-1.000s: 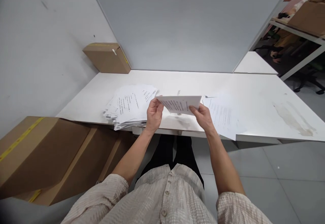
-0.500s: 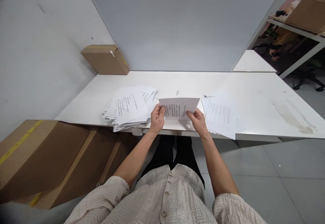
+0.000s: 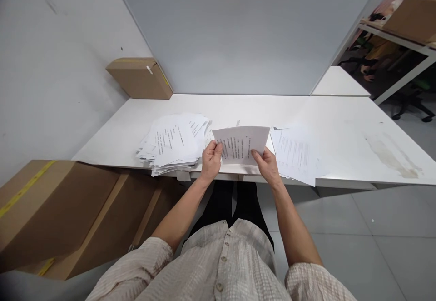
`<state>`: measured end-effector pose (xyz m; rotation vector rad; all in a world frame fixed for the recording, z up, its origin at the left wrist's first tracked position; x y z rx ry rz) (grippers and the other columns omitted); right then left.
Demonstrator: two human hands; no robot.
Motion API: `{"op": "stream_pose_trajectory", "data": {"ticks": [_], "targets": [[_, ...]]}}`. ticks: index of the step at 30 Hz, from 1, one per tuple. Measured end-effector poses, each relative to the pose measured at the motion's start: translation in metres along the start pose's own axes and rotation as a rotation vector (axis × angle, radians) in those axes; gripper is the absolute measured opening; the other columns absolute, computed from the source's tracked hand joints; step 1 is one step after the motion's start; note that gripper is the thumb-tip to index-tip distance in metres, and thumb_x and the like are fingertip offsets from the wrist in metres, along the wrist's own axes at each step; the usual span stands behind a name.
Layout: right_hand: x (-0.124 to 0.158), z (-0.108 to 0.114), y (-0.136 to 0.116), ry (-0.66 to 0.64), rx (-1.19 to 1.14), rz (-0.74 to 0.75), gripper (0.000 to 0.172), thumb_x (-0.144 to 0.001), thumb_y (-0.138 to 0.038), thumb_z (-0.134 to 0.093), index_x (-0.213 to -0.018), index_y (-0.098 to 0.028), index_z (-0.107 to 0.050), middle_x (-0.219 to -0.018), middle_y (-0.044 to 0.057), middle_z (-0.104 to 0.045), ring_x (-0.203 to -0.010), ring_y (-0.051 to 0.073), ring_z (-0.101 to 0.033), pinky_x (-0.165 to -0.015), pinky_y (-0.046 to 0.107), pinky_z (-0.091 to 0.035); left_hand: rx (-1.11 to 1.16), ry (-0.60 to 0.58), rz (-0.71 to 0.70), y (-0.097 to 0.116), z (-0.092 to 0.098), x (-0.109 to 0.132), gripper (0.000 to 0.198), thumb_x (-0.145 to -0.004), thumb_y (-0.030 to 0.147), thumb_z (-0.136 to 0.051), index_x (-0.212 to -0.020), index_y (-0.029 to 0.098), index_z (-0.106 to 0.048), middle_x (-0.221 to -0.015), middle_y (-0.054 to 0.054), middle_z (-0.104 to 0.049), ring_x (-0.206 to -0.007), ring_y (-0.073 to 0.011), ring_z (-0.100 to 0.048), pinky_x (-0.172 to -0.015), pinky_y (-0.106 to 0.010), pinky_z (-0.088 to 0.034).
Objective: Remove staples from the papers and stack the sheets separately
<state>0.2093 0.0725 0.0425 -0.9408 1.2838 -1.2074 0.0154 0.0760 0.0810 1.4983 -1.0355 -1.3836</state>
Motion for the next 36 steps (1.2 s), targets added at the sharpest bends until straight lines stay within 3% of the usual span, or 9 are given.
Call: {"op": "stream_pose_trajectory", "data": {"ticks": [4, 9, 12, 15, 18, 24, 36], "targets": [[0.02, 0.011, -0.005, -0.009, 0.092, -0.08, 0.033, -0.076, -0.042, -0.057, -0.099, -0.019, -0.061, -0.097, 0.006, -0.067, -0.089, 0.024, -0.061, -0.074, 0.036, -0.049, 0.083, -0.025, 0.119, -0.008, -0.002, 0.013, 0.028, -0.084, 0.043, -0.046, -0.087, 0.017, -0.056, -0.071, 0.0, -0.056, -0.066, -0.0107, -0.051, -0.066, -0.023, -0.043], [0.074, 0.02, 0.04, -0.104, 0.02, -0.425, 0.037, -0.074, -0.043, -0.059, -0.101, -0.018, -0.061, -0.092, 0.008, -0.069, -0.082, 0.026, -0.063, -0.067, 0.037, -0.051, 0.034, -0.208, 0.37, -0.064, -0.005, 0.047, 0.034, -0.084, 0.04, -0.047, -0.103, 0.014, -0.056, -0.079, -0.004, -0.062, -0.067, -0.0122, -0.057, -0.064, -0.026, -0.048], [0.108, 0.019, 0.069, -0.133, -0.145, -0.605, 0.039, -0.074, -0.041, -0.061, -0.104, -0.017, -0.06, -0.094, 0.008, -0.069, -0.082, 0.026, -0.065, -0.07, 0.038, -0.052, -0.248, -0.189, 0.277, -0.077, 0.008, 0.048, 0.035, -0.085, 0.034, -0.046, -0.114, 0.016, -0.051, -0.089, -0.005, -0.061, -0.071, -0.0118, -0.057, -0.069, -0.027, -0.048], [0.126, 0.022, 0.086, -0.104, -0.234, -0.726, 0.041, -0.072, -0.039, -0.064, -0.106, -0.017, -0.059, -0.092, 0.008, -0.07, -0.079, 0.026, -0.066, -0.069, 0.038, -0.053, -0.52, -0.219, 0.057, -0.067, 0.001, 0.036, 0.033, -0.087, 0.026, -0.04, -0.117, 0.019, -0.05, -0.097, -0.005, -0.059, -0.085, -0.0137, -0.056, -0.081, -0.03, -0.046], [0.124, 0.029, 0.09, -0.036, -0.239, -0.769, 0.041, -0.07, -0.037, -0.066, -0.104, -0.016, -0.061, -0.089, 0.008, -0.07, -0.077, 0.026, -0.066, -0.069, 0.037, -0.053, -0.635, -0.25, -0.093, -0.06, -0.014, 0.02, 0.035, -0.088, 0.018, -0.035, -0.119, 0.018, -0.049, -0.099, -0.007, -0.058, -0.095, -0.0154, -0.053, -0.087, -0.03, -0.043], [0.099, 0.037, 0.085, 0.03, -0.192, -0.733, 0.041, -0.067, -0.036, -0.067, -0.102, -0.015, -0.061, -0.086, 0.008, -0.071, -0.076, 0.026, -0.067, -0.066, 0.035, -0.054, -0.671, -0.29, -0.158, -0.072, -0.03, 0.0, 0.041, -0.087, 0.011, -0.03, -0.125, 0.019, -0.044, -0.1, -0.007, -0.054, -0.096, -0.0148, -0.052, -0.086, -0.028, -0.043], [0.084, 0.037, 0.091, -0.004, -0.169, -0.74, 0.032, -0.069, -0.035, -0.065, -0.096, -0.018, -0.062, -0.091, 0.007, -0.07, -0.078, 0.024, -0.067, -0.068, 0.033, -0.055, -0.85, -0.358, -0.09, -0.086, -0.037, 0.001, 0.056, -0.08, 0.0, -0.03, -0.127, 0.027, -0.045, -0.093, -0.004, -0.049, -0.089, -0.0154, -0.048, -0.079, -0.027, -0.042]]}}
Point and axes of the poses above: each hand's wrist, its own x-axis away from the middle knuckle, its own z-axis out of the back of the hand, y = z × x, the point moved 9 cm from there along -x, towards the middle knuckle
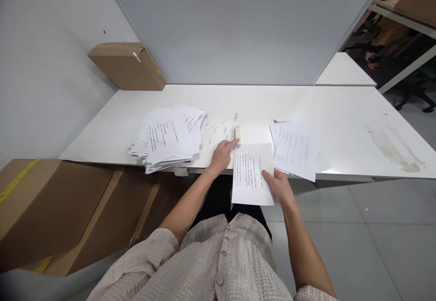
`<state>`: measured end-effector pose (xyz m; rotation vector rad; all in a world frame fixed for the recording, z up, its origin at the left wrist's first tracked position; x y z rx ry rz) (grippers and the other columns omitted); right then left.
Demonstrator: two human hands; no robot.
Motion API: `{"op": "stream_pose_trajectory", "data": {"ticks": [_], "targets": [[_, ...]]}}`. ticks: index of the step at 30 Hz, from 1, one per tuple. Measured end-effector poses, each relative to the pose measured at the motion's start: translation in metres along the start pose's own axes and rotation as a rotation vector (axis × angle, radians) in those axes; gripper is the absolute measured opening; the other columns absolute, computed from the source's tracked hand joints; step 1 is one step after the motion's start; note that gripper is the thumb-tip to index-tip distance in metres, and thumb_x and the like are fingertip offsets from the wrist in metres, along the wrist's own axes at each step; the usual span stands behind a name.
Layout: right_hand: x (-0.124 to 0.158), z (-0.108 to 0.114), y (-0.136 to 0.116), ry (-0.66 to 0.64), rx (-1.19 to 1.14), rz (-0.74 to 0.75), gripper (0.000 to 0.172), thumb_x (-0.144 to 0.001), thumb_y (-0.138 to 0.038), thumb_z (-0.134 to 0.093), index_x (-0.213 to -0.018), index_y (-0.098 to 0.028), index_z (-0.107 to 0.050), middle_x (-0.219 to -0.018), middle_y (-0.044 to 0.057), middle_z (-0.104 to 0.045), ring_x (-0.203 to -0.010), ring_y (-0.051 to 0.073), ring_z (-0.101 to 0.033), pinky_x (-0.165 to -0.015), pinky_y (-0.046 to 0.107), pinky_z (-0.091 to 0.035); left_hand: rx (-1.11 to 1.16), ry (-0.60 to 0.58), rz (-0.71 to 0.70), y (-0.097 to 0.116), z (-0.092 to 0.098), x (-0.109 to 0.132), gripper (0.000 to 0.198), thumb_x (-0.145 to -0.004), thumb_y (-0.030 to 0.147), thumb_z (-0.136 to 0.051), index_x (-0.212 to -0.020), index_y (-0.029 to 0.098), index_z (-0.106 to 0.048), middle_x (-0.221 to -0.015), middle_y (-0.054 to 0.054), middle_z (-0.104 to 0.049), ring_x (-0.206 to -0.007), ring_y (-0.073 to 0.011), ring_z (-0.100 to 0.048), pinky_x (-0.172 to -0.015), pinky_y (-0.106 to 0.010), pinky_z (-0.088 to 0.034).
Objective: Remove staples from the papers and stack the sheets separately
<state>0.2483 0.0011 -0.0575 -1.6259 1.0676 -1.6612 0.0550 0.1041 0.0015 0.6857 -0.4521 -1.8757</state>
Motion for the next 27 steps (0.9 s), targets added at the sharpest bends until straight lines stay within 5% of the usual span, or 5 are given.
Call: {"op": "stream_pose_trajectory", "data": {"ticks": [18, 22, 27], "targets": [[0.011, 0.001, -0.015, 0.06, 0.143, 0.047, 0.033, -0.07, -0.037, -0.063, -0.095, -0.016, -0.063, -0.092, 0.01, -0.07, -0.079, 0.026, -0.066, -0.065, 0.034, -0.055, -0.161, 0.061, -0.076, 0.002, -0.004, 0.004, 0.058, -0.078, -0.002, -0.028, -0.127, 0.026, -0.045, -0.091, -0.005, -0.047, -0.083, -0.0168, -0.042, -0.074, -0.027, -0.042], [0.02, 0.031, -0.03, 0.161, 0.153, 0.142, 0.036, -0.068, -0.038, -0.064, -0.097, -0.016, -0.061, -0.092, 0.008, -0.07, -0.082, 0.024, -0.066, -0.066, 0.032, -0.054, -0.137, 0.086, -0.102, 0.004, 0.0, 0.005, 0.059, -0.08, -0.001, -0.028, -0.132, 0.024, -0.037, -0.09, -0.006, -0.05, -0.083, -0.0171, -0.043, -0.079, -0.029, -0.042], [0.024, 0.1, -0.067, 0.461, 0.106, 0.223, 0.035, -0.067, -0.035, -0.063, -0.097, -0.018, -0.059, -0.097, 0.011, -0.067, -0.072, 0.022, -0.065, -0.06, 0.032, -0.052, -0.087, 0.16, -0.192, 0.021, 0.011, 0.016, 0.052, -0.084, 0.004, -0.026, -0.134, 0.018, -0.034, -0.101, -0.009, -0.054, -0.095, -0.0185, -0.046, -0.085, -0.032, -0.041]]}}
Point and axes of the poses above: each hand's wrist, its own x-axis away from the middle knuckle, its own z-axis out of the back of the hand, y = z × x, the point moved 9 cm from there along -x, towards the middle knuckle
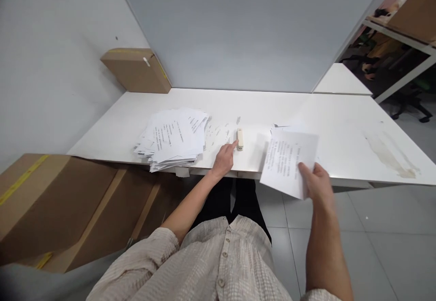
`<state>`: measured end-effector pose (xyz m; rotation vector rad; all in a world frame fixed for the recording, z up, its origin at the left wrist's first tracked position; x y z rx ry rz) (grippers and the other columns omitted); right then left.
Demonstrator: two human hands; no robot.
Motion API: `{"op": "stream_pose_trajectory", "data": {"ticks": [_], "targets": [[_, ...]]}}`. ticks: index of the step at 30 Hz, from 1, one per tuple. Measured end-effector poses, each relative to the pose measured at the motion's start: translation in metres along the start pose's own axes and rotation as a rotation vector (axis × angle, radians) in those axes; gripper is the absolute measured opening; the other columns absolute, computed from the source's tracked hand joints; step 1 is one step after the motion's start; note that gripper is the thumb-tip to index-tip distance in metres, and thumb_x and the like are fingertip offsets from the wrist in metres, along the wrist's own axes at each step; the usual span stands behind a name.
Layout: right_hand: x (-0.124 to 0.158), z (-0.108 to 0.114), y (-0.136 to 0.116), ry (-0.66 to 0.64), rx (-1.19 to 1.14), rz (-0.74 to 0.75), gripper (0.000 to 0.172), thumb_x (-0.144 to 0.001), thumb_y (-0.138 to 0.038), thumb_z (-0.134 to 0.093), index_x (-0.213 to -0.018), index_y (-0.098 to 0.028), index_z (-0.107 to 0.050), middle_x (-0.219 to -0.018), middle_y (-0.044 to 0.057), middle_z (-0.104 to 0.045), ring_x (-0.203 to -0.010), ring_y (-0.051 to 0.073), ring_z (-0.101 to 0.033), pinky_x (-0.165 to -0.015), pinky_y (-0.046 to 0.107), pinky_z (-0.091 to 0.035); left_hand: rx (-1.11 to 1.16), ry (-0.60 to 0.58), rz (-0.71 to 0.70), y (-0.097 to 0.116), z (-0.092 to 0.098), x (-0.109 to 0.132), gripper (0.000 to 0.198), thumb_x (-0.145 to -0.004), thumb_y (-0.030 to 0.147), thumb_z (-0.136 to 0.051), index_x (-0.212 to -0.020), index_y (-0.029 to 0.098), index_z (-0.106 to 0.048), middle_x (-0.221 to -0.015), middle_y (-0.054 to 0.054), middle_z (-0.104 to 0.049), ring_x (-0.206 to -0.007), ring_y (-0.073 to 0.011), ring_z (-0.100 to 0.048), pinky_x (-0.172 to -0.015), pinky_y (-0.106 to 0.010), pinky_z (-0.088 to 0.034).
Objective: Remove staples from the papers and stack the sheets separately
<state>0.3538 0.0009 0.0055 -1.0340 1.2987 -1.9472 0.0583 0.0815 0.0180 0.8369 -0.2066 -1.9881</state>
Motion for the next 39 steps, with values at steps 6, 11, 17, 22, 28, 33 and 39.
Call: {"op": "stream_pose_trajectory", "data": {"ticks": [6, 11, 17, 22, 28, 33, 39], "targets": [[-0.037, 0.043, -0.031, 0.249, 0.606, 0.044, 0.051, -0.071, -0.038, -0.059, -0.113, -0.011, -0.056, -0.099, 0.026, -0.062, -0.093, 0.035, -0.058, -0.071, 0.044, -0.043, -0.107, 0.086, -0.011, 0.01, 0.056, 0.023, 0.039, -0.085, 0.012, -0.036, -0.118, 0.024, -0.053, -0.105, -0.008, -0.057, -0.101, -0.0206, -0.047, -0.088, -0.037, -0.039], [-0.019, 0.034, -0.044, 0.37, 0.799, 0.311, 0.068, -0.075, -0.045, -0.051, -0.13, -0.005, -0.04, -0.11, 0.026, -0.056, -0.098, 0.034, -0.055, -0.079, 0.044, -0.038, -0.321, 0.318, 0.228, -0.049, 0.146, 0.052, 0.027, -0.084, 0.027, -0.048, -0.107, 0.021, -0.059, -0.108, -0.01, -0.057, -0.107, -0.0244, -0.045, -0.094, -0.041, -0.035], [0.025, -0.054, -0.027, 0.022, 0.646, 0.457, 0.056, -0.077, -0.049, -0.047, -0.117, -0.011, -0.052, -0.11, 0.018, -0.057, -0.073, 0.021, -0.059, -0.073, 0.038, -0.045, -0.412, 0.063, 0.239, -0.1, 0.162, 0.058, 0.03, -0.08, 0.037, -0.054, -0.105, 0.021, -0.061, -0.11, -0.009, -0.059, -0.104, -0.0247, -0.051, -0.089, -0.039, -0.04], [0.071, -0.138, -0.032, -0.334, 0.457, 0.52, 0.045, -0.078, -0.05, -0.048, -0.109, -0.019, -0.058, -0.107, 0.013, -0.059, -0.075, 0.02, -0.058, -0.069, 0.035, -0.046, -0.4, 0.061, 0.186, -0.091, 0.162, 0.054, 0.025, -0.087, 0.032, -0.043, -0.093, 0.02, -0.064, -0.098, -0.007, -0.064, -0.095, -0.0214, -0.056, -0.085, -0.036, -0.042], [0.104, -0.21, -0.032, -0.732, 0.117, 0.278, 0.04, -0.078, -0.051, -0.049, -0.102, -0.02, -0.059, -0.094, 0.008, -0.064, -0.069, 0.017, -0.061, -0.065, 0.031, -0.049, -0.271, 0.289, 0.181, -0.058, 0.171, 0.061, 0.023, -0.087, 0.024, -0.041, -0.094, 0.016, -0.061, -0.088, -0.008, -0.066, -0.086, -0.0175, -0.058, -0.08, -0.032, -0.045], [0.115, -0.242, -0.024, -0.893, -0.124, 0.045, 0.042, -0.078, -0.054, -0.049, -0.098, -0.018, -0.058, -0.096, 0.009, -0.063, -0.066, 0.014, -0.062, -0.061, 0.028, -0.051, -0.153, 0.417, 0.228, -0.047, 0.175, 0.068, 0.018, -0.085, 0.027, -0.046, -0.089, 0.019, -0.062, -0.084, -0.005, -0.066, -0.081, -0.0155, -0.061, -0.076, -0.03, -0.048], [0.127, -0.267, -0.028, -1.09, -0.339, -0.217, 0.06, -0.078, -0.066, -0.033, -0.102, -0.016, -0.057, -0.103, 0.013, -0.062, -0.077, 0.019, -0.065, -0.071, 0.035, -0.053, -0.162, 0.311, -0.003, -0.013, 0.158, 0.075, 0.017, -0.084, 0.02, -0.048, -0.094, 0.019, -0.061, -0.09, -0.007, -0.066, -0.092, -0.0177, -0.06, -0.085, -0.035, -0.045]]}}
Point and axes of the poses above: each hand's wrist, its own x-axis away from the middle knuckle, its own z-axis out of the back of the hand, y = z × x, the point moved 9 cm from there along -x, towards the middle knuckle
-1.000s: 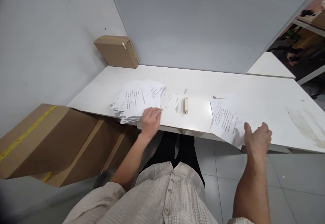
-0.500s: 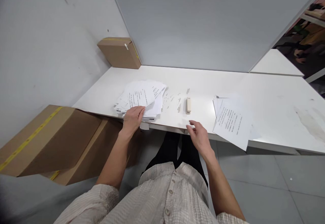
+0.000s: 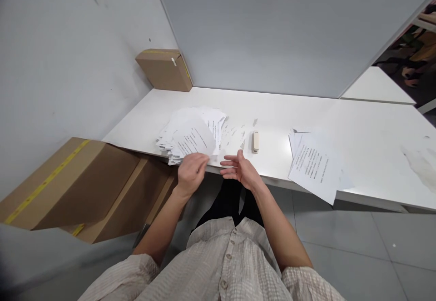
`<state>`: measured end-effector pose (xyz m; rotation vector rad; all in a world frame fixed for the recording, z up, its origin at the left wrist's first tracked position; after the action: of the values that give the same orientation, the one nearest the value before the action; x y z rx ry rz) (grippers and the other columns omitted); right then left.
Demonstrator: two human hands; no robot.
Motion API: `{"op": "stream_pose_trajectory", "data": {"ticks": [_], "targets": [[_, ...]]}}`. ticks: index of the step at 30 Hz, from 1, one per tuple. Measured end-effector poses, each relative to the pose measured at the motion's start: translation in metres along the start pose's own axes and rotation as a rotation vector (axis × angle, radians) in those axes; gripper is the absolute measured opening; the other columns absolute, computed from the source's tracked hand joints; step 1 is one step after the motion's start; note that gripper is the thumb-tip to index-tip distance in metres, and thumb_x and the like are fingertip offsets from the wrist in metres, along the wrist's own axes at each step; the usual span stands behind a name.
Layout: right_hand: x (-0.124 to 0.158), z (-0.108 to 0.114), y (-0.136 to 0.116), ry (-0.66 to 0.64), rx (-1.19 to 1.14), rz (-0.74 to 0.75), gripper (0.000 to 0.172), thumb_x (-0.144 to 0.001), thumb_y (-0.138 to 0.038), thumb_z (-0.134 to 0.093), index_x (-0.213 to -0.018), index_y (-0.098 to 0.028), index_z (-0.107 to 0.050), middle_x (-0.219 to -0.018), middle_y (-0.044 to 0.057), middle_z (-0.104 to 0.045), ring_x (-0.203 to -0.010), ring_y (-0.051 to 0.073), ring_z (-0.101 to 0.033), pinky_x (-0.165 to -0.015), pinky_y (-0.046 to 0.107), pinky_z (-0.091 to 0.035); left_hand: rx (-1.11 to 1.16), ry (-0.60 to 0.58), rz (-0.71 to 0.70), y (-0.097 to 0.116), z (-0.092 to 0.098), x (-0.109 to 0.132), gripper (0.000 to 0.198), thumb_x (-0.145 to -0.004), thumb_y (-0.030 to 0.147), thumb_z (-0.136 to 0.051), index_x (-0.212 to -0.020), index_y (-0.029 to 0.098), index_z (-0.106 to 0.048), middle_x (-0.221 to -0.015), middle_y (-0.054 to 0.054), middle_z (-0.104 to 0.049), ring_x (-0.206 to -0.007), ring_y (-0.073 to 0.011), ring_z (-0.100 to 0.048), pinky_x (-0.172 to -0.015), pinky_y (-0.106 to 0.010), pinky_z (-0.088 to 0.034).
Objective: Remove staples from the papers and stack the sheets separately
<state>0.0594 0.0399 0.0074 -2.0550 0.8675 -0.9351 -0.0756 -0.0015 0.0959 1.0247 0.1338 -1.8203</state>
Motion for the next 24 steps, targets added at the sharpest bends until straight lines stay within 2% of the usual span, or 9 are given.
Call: {"op": "stream_pose_trajectory", "data": {"ticks": [2, 5, 8, 10, 13, 15, 17, 20, 24], "targets": [[-0.003, -0.008, -0.004, -0.072, -0.047, -0.025, 0.061, -0.077, -0.067, -0.034, -0.103, -0.017, -0.057, -0.101, 0.012, -0.063, -0.079, 0.02, -0.064, -0.072, 0.035, -0.052, 0.021, -0.138, -0.131, 0.02, -0.014, 0.009, 0.02, -0.085, 0.017, -0.046, -0.099, 0.02, -0.06, -0.094, -0.007, -0.066, -0.099, -0.0188, -0.058, -0.087, -0.038, -0.044], [-0.008, -0.011, -0.009, -0.112, 0.036, -0.013, 0.046, -0.074, -0.053, -0.056, -0.102, -0.017, -0.059, -0.091, 0.007, -0.066, -0.073, 0.016, -0.063, -0.067, 0.028, -0.051, 0.019, -0.294, -0.229, 0.038, -0.029, 0.022, 0.023, -0.086, 0.016, -0.043, -0.102, 0.022, -0.058, -0.096, -0.006, -0.066, -0.103, -0.0195, -0.056, -0.088, -0.04, -0.043], [-0.013, -0.01, -0.005, -0.127, 0.099, -0.004, 0.038, -0.067, -0.037, -0.068, -0.099, -0.016, -0.062, -0.083, 0.004, -0.068, -0.067, 0.014, -0.061, -0.062, 0.025, -0.049, 0.004, -0.322, -0.24, 0.04, -0.03, 0.028, 0.022, -0.086, 0.017, -0.044, -0.101, 0.025, -0.058, -0.096, -0.005, -0.066, -0.104, -0.0197, -0.055, -0.089, -0.041, -0.042], [-0.016, -0.006, -0.004, -0.096, 0.109, 0.017, 0.032, -0.068, -0.034, -0.066, -0.095, -0.016, -0.064, -0.076, 0.002, -0.068, -0.062, 0.013, -0.06, -0.059, 0.024, -0.048, 0.017, -0.264, -0.191, 0.033, -0.023, 0.031, 0.016, -0.083, 0.022, -0.049, -0.095, 0.025, -0.06, -0.093, -0.004, -0.066, -0.101, -0.0201, -0.056, -0.088, -0.041, -0.042], [-0.02, 0.002, -0.006, -0.008, 0.131, 0.06, 0.024, -0.071, -0.031, -0.062, -0.091, -0.019, -0.066, -0.071, 0.0, -0.068, -0.058, 0.012, -0.059, -0.055, 0.022, -0.045, 0.111, 0.001, 0.124, -0.003, 0.002, 0.039, 0.014, -0.083, 0.032, -0.05, -0.078, 0.021, -0.058, -0.079, -0.004, -0.063, -0.085, -0.0179, -0.058, -0.08, -0.037, -0.045], [-0.022, 0.006, -0.007, 0.022, 0.149, 0.06, 0.023, -0.072, -0.031, -0.06, -0.091, -0.02, -0.066, -0.072, 0.0, -0.069, -0.059, 0.013, -0.06, -0.055, 0.023, -0.045, 0.253, 0.201, 0.498, -0.044, 0.014, 0.058, 0.026, -0.085, 0.039, -0.044, -0.072, 0.019, -0.053, -0.072, -0.004, -0.059, -0.071, -0.0147, -0.057, -0.071, -0.033, -0.047], [-0.021, 0.006, -0.009, 0.029, 0.171, 0.051, 0.024, -0.072, -0.031, -0.059, -0.092, -0.02, -0.066, -0.074, 0.0, -0.069, -0.061, 0.014, -0.061, -0.057, 0.024, -0.046, 0.509, 0.279, 0.859, -0.079, 0.005, 0.08, 0.034, -0.085, 0.048, -0.038, -0.078, 0.018, -0.051, -0.07, -0.003, -0.058, -0.061, -0.0123, -0.055, -0.062, -0.029, -0.047], [-0.015, 0.002, -0.016, 0.032, 0.244, 0.08, 0.029, -0.075, -0.032, -0.055, -0.1, -0.021, -0.065, -0.079, 0.001, -0.069, -0.065, 0.016, -0.062, -0.062, 0.027, -0.048, 1.008, 0.184, 1.192, -0.096, -0.028, 0.089, 0.048, -0.082, 0.059, -0.034, -0.09, 0.015, -0.053, -0.073, -0.005, -0.061, -0.061, -0.0133, -0.059, -0.061, -0.03, -0.05], [0.011, -0.009, -0.039, 0.076, 0.587, 0.308, 0.031, -0.081, -0.031, -0.047, -0.107, -0.024, -0.063, -0.094, 0.001, -0.068, -0.081, 0.019, -0.063, -0.073, 0.031, -0.049, 1.404, -0.01, 1.323, -0.087, -0.043, 0.067, 0.063, -0.08, 0.066, -0.028, -0.092, 0.012, -0.059, -0.087, -0.013, -0.066, -0.083, -0.0219, -0.063, -0.074, -0.039, -0.051]]}}
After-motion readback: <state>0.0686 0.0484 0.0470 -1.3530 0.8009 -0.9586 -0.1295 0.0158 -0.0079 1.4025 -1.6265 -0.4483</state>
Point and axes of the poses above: each hand's wrist, its own x-axis away from the middle knuckle, its own z-axis out of the back of the hand, y = z × x, the point moved 9 cm from there along -x, towards the middle knuckle
